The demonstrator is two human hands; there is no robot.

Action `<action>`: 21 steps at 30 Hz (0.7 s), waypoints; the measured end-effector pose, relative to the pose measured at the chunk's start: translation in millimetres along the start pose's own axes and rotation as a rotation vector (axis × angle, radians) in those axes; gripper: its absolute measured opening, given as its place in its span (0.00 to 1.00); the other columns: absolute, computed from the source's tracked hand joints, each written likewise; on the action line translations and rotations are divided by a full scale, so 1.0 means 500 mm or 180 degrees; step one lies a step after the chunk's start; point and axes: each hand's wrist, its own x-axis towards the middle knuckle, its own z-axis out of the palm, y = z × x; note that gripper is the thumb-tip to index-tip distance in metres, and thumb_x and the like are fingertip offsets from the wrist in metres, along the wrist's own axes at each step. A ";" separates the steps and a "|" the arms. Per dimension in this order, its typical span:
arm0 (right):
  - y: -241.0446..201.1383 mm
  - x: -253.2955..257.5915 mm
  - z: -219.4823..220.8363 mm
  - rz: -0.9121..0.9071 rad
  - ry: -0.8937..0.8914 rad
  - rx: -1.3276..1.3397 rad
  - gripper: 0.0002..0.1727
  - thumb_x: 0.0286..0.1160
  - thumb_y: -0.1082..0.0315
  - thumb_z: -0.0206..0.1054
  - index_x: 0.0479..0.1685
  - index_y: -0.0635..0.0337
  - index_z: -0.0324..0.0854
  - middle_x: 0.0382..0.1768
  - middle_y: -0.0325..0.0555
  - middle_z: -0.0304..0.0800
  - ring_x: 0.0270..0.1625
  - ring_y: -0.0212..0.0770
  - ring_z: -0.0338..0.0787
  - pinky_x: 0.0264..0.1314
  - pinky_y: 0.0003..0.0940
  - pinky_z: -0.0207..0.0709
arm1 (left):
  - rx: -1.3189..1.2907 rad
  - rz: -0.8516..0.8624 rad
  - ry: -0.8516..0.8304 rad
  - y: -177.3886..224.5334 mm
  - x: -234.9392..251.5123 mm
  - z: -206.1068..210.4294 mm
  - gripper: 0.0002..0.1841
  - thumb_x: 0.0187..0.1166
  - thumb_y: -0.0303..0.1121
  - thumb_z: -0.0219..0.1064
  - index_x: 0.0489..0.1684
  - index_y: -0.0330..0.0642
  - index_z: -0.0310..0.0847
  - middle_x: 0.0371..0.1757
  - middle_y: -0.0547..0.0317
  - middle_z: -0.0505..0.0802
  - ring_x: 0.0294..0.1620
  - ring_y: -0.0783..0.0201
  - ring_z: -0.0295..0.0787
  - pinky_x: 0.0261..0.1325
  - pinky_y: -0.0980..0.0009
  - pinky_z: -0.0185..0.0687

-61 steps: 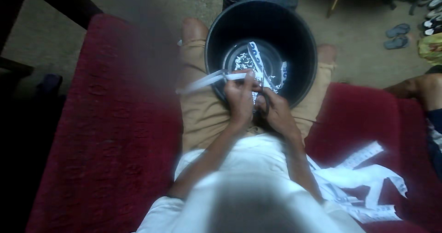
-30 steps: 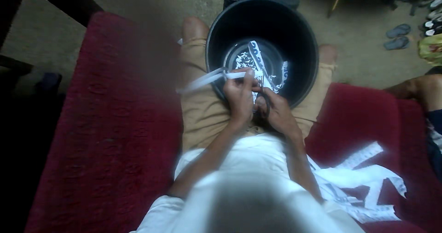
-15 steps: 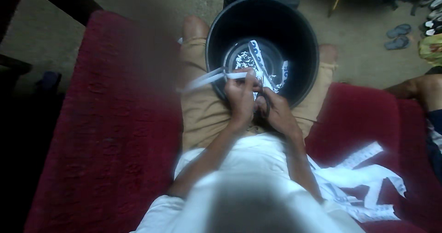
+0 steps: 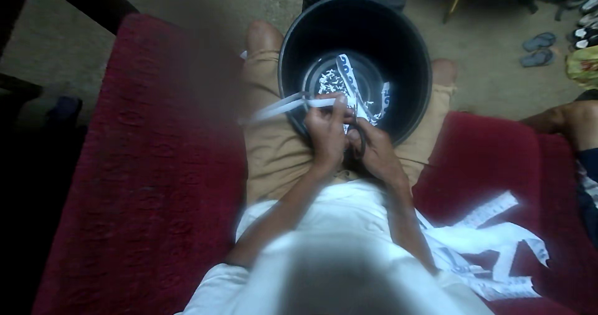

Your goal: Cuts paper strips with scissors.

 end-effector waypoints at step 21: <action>0.004 -0.003 0.002 -0.0062 0.0045 0.0019 0.22 0.91 0.49 0.53 0.65 0.56 0.80 0.24 0.38 0.80 0.16 0.31 0.75 0.15 0.27 0.72 | 0.0022 0.0006 0.0000 -0.001 0.000 0.001 0.04 0.83 0.22 0.65 0.48 0.32 0.79 0.35 0.55 0.90 0.30 0.66 0.89 0.37 0.72 0.91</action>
